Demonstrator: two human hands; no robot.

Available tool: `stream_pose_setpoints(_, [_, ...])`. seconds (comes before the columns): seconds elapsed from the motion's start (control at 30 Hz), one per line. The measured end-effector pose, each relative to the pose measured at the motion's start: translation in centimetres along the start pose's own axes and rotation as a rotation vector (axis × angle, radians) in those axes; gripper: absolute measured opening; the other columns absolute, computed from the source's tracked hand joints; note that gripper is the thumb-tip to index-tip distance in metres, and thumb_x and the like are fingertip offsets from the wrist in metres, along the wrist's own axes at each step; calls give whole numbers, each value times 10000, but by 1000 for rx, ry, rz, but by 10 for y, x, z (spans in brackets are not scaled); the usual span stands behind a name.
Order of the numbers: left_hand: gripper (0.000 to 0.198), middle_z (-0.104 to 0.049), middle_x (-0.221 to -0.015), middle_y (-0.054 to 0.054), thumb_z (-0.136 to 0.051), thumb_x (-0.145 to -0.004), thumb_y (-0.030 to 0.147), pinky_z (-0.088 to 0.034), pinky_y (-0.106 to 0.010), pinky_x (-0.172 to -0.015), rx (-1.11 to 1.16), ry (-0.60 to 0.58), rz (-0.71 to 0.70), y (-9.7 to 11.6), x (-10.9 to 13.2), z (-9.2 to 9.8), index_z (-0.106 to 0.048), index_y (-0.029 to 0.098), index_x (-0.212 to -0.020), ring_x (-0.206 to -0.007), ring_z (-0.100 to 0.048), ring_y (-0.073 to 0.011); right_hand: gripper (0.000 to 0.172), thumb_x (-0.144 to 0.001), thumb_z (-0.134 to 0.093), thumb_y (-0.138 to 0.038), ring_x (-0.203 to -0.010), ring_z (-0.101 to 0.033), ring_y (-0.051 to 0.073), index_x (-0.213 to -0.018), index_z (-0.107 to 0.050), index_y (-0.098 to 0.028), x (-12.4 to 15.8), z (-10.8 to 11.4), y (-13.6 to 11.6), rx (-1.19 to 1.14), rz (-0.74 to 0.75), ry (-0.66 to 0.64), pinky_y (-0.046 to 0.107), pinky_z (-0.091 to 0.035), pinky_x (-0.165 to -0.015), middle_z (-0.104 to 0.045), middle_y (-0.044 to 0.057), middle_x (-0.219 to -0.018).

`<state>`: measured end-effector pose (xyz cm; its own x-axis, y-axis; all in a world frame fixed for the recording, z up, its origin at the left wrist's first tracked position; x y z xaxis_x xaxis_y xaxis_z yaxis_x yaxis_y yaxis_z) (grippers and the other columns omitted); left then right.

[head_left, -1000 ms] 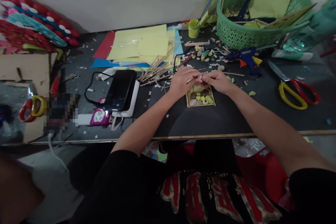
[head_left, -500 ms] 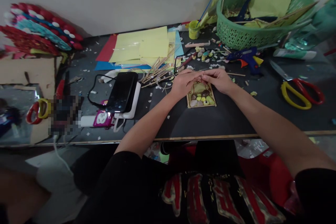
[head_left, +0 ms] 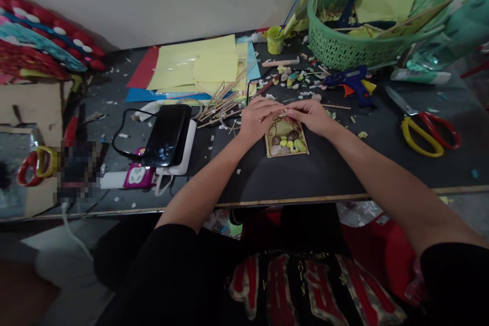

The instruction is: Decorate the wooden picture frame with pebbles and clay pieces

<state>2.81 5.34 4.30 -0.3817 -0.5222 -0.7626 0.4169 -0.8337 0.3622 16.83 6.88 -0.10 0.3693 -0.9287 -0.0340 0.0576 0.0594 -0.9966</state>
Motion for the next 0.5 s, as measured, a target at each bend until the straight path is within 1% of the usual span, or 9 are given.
stream_pose_setpoints(0.13, [176, -779, -950, -10, -622, -919, 363, -536, -317, -856, -69, 17, -19, 4, 1, 3, -751, 260, -980, -903, -693, -124, 419, -692, -771, -566, -600, -514, 92, -875, -764, -189, -1, 3, 1, 2, -10, 31, 272, -456, -622, -683, 10, -727])
stream_pose_setpoints(0.27, [199, -779, -897, -19, -609, -930, 362, -538, -313, -825, -159, 39, 42, 2, 1, 12, -749, 220, -928, -852, -704, -129, 396, -709, -776, -534, -595, -522, 90, -898, -764, -186, 0, 7, 4, -12, -25, 72, 264, -454, -602, -697, 14, -744])
stream_pose_setpoints(0.37, [196, -775, -910, -30, -605, -935, 349, -532, -318, -853, -159, 60, 69, -1, 0, 17, -733, 200, -935, -887, -707, -132, 379, -741, -761, -506, -563, -508, 80, -936, -757, -182, 0, 6, 5, -44, -26, 71, 255, -435, -574, -691, 8, -740])
stream_pose_setpoints(0.5, [185, -773, -921, -25, -610, -931, 350, -529, -319, -862, -114, 29, -2, 5, -1, 12, -723, 204, -940, -888, -702, -127, 363, -739, -757, -514, -546, -494, 74, -890, -755, -184, -1, 3, 4, -70, -27, 65, 252, -422, -553, -676, -2, -710])
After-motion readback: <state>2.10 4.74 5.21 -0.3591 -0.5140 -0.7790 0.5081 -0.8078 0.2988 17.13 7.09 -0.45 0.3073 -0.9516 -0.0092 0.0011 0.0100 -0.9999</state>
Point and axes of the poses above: each hand's wrist, its own x-axis away from the middle knuckle, its own z-axis out of the back of the hand, y = z × x, the point moved 8 cm from there along -x, towards the middle knuckle
